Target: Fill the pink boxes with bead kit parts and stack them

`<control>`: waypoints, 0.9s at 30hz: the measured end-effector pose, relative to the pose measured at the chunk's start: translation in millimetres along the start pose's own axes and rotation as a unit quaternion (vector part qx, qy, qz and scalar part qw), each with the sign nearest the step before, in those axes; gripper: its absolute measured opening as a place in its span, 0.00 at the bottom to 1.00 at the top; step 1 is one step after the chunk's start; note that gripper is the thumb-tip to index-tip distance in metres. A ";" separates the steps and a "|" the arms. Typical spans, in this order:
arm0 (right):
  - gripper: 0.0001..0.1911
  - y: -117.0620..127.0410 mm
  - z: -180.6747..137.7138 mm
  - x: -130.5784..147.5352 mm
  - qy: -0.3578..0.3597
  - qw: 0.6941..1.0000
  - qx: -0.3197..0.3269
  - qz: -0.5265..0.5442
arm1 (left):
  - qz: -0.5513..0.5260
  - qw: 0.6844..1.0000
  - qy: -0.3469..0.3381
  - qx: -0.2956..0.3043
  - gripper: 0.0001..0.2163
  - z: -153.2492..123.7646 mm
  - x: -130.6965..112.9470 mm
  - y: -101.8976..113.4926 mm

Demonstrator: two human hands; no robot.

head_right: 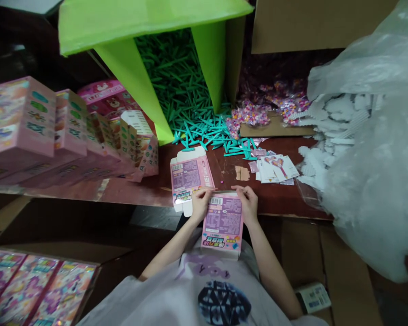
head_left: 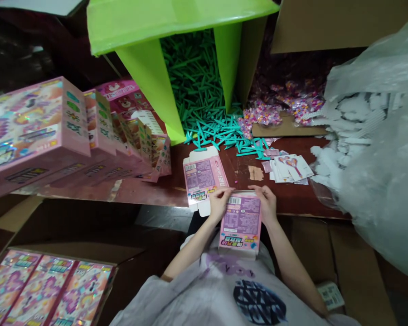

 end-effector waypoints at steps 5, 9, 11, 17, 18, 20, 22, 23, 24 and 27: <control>0.12 7.3 -2.7 -3.7 0.035 0.999 -0.020 -0.031 | -0.047 0.999 -0.004 -0.003 0.15 -1.2 2.7 -6.2; 0.15 8.4 -12.4 -14.9 0.007 0.998 -0.049 -0.045 | -0.004 0.999 -0.022 0.023 0.09 -7.5 5.6 -7.5; 0.16 9.5 -19.6 -17.8 -0.007 0.995 -0.064 -0.073 | 0.012 0.999 -0.013 0.032 0.14 -13.6 8.8 -6.8; 0.22 60.7 16.9 13.6 0.088 0.963 -0.117 -0.225 | 0.105 0.994 0.021 -0.014 0.11 -51.3 -20.9 -10.4; 0.23 78.3 32.5 22.8 0.127 0.929 -0.166 -0.306 | 0.093 0.996 0.009 0.003 0.11 -60.0 -37.7 -14.3; 0.27 107.4 66.2 34.8 0.166 0.845 -0.189 -0.471 | 0.076 0.987 -0.038 0.134 0.12 -76.5 -78.9 -31.2; 0.33 126.5 95.5 35.4 0.130 0.798 -0.130 -0.574 | 0.115 0.928 -0.132 0.330 0.13 -90.6 -119.4 -59.3; 0.35 132.2 105.2 33.9 0.104 0.786 -0.101 -0.601 | 0.152 0.878 -0.201 0.407 0.12 -95.3 -134.0 -75.4; 0.37 135.9 111.2 32.8 0.084 0.779 -0.087 -0.615 | 0.196 0.819 -0.274 0.464 0.11 -97.8 -141.6 -92.6; 0.45 138.7 112.9 35.0 0.076 0.767 -0.126 -0.625 | 0.350 0.636 -0.433 0.535 0.09 -92.3 -113.6 -146.4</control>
Point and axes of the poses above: each hand's wrist, its own z-axis towards the middle knuckle, its own y-axis out of the back of the hand, x = y × z, the point moved 3 cm from there along z, towards the middle knuckle, and after that the axes turned 9 degrees about y, right-handed, at the moved point
